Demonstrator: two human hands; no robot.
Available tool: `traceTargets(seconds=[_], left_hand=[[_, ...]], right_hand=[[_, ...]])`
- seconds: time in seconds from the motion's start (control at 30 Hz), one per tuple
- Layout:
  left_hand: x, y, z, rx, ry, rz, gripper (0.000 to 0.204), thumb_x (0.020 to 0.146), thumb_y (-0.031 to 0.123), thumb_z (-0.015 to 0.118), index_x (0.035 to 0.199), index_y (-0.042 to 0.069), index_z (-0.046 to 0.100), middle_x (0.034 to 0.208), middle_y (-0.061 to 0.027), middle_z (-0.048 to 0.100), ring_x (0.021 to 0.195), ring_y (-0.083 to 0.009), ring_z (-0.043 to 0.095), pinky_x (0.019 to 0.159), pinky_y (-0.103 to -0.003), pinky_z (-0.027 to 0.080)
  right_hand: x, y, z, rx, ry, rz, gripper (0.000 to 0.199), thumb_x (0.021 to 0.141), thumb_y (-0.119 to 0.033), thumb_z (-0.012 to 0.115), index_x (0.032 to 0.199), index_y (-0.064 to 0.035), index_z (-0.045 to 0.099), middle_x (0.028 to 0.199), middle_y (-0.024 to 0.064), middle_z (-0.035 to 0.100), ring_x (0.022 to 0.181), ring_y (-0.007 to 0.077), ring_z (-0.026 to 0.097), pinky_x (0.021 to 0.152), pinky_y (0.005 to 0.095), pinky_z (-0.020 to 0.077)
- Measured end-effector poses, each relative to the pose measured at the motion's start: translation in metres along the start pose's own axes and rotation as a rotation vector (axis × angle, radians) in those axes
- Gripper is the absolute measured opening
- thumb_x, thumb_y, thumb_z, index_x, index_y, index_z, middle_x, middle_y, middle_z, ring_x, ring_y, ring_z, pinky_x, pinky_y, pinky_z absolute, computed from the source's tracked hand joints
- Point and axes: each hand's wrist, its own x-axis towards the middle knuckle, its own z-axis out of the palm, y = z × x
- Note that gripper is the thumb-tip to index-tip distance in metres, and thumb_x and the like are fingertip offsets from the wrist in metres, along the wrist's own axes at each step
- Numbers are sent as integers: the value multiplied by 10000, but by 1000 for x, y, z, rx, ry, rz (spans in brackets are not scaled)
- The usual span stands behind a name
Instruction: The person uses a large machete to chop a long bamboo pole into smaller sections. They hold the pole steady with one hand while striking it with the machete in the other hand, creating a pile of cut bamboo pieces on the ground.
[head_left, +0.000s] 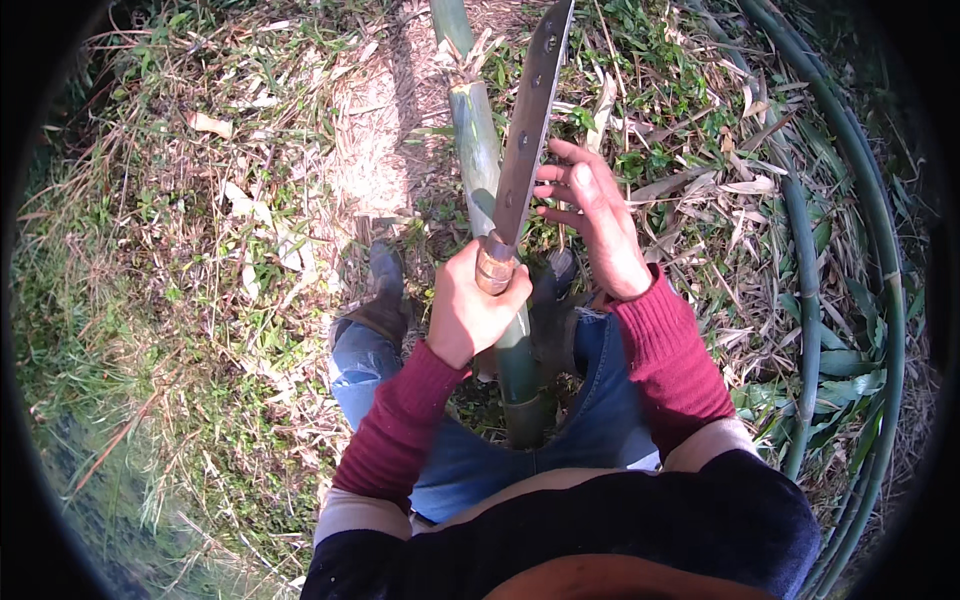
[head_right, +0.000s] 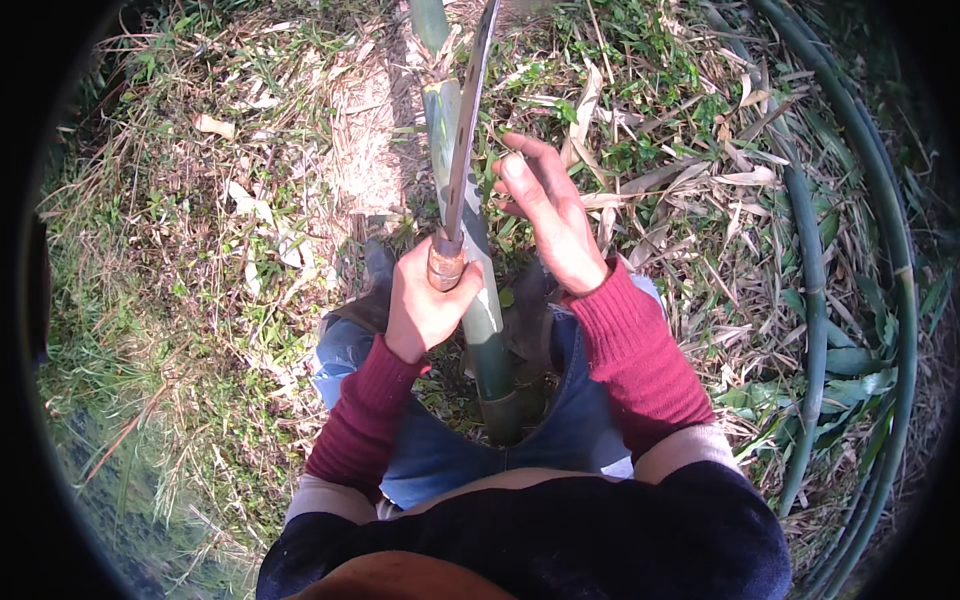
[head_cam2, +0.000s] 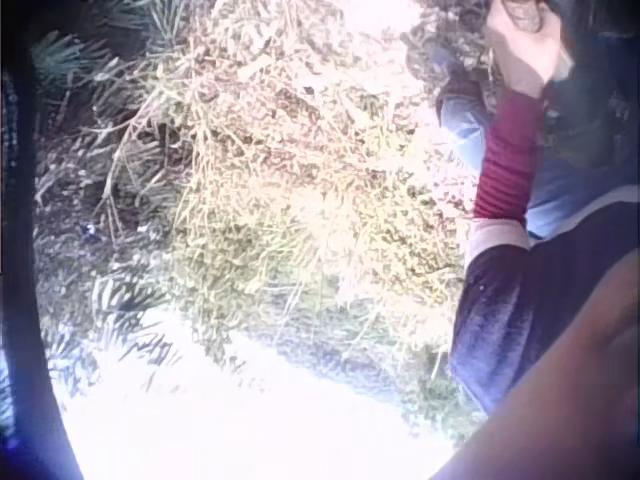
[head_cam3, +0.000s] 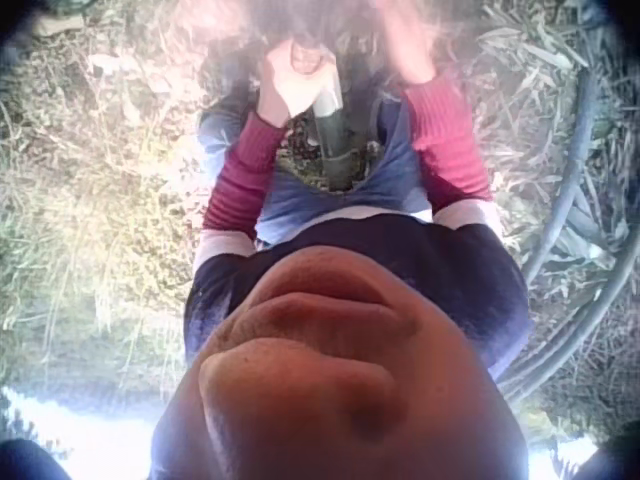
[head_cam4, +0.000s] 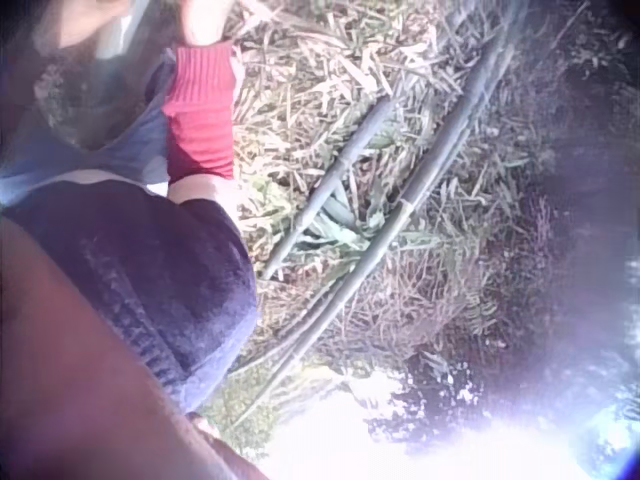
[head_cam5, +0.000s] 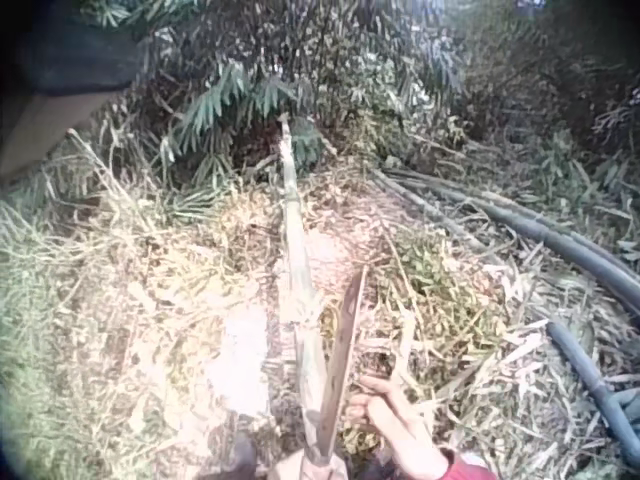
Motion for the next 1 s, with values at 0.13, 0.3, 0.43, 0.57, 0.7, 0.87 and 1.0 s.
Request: traceTargets(seconds=[0.13,0.3,0.43,0.57,0.7,0.87,1.0], left_hand=[[3,7,51,127,101,138,383,729,94,758,1046,-9,569,845,-161,672,763,-347,682,686,-419,530],[-6,4,48,440,-28,309,823,655,335,846,1284,-13,444,1215,-234,487,1191,-417,462,1011,-503,372],[-18,-21,-3,383,179,352,580,760,368,797,1180,58,546,1121,-135,525,1076,-325,513,960,-445,394],[-13,-109,-25,-299,134,-570,628,795,319,831,1248,17,519,1140,-131,612,1004,-225,607,892,-368,483],[-12,-97,-21,-534,-460,-680,835,811,404,831,1464,139,384,1220,-74,606,1109,-198,590,929,-390,477],[-19,-121,2,-625,-409,-540,590,774,228,876,1241,28,576,1028,-59,661,956,-156,638,857,-352,522],[-9,-117,-1,-465,-485,-599,457,762,185,866,1130,18,651,955,-63,690,893,-156,658,826,-338,533]], right_hand=[[-23,18,4,95,-204,269,388,984,-230,659,1285,12,630,1226,127,671,1140,184,624,998,338,489],[-12,-6,1,-84,-107,217,248,979,-119,639,1177,26,671,1043,143,731,947,209,708,871,352,575],[13,0,-11,-324,-142,220,299,994,-185,635,1219,11,648,916,111,734,792,164,712,730,330,586],[46,9,-4,-1218,-122,-214,218,933,-148,629,1129,-58,660,799,144,708,670,314,681,662,407,548],[51,38,-1,-1568,-364,-574,572,819,-85,641,1371,-143,503,869,127,643,847,359,660,723,471,526],[66,45,1,-1879,-486,-744,268,823,-136,604,1082,-92,551,833,95,641,835,285,653,751,430,515],[154,12,4,-2094,-218,-509,196,950,-191,506,1047,-70,626,890,143,723,902,278,702,813,426,550]])
